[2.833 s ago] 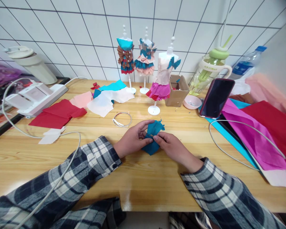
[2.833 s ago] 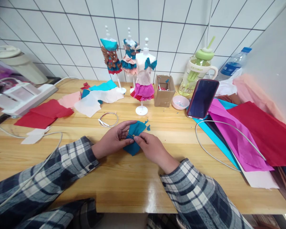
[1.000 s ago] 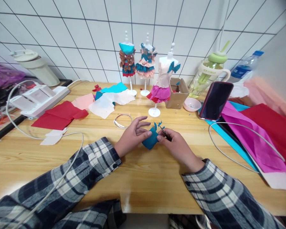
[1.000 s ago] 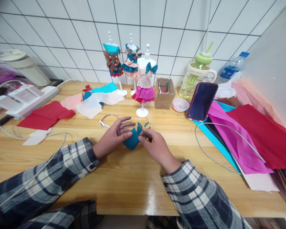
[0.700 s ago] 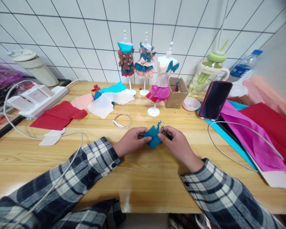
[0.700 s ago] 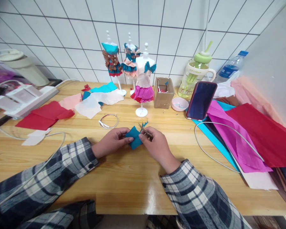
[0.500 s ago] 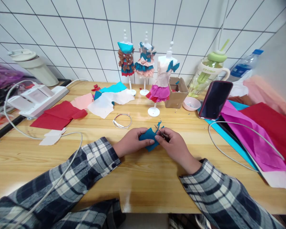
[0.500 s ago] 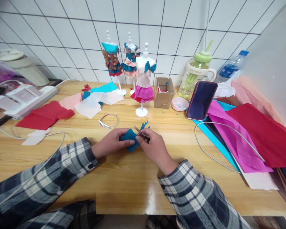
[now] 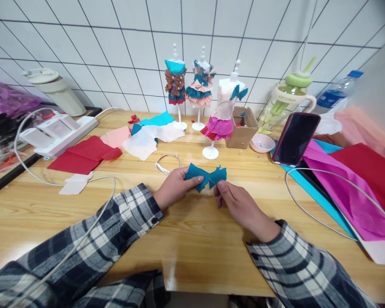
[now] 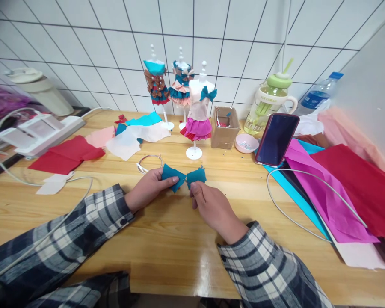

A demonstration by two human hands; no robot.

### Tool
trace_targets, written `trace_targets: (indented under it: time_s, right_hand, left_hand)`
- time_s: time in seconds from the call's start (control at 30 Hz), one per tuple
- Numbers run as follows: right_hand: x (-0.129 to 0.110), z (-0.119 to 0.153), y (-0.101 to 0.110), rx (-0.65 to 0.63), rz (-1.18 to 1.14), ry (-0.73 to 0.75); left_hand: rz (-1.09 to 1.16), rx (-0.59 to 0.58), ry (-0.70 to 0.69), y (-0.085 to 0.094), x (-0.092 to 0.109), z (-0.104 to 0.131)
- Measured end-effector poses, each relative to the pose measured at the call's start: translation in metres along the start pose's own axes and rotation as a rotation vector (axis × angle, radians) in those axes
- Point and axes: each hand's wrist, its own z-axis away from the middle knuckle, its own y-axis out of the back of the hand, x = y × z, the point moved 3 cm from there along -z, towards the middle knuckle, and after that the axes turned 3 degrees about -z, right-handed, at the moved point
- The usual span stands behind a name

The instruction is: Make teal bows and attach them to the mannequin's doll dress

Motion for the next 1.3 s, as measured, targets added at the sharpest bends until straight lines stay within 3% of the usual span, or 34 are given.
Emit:
trace_targets:
  time_s: [0.27,1.3]
  right_hand:
    - [-0.001,-0.001,-0.002,-0.002,0.083,-0.003]
    - [0.004,-0.008,-0.010,0.000,0.036,0.035]
  left_hand:
    - [0.003,-0.036,0.048,0.000,0.003,0.000]
    - [-0.079,-0.077,0.040,0.000,0.000,0.001]
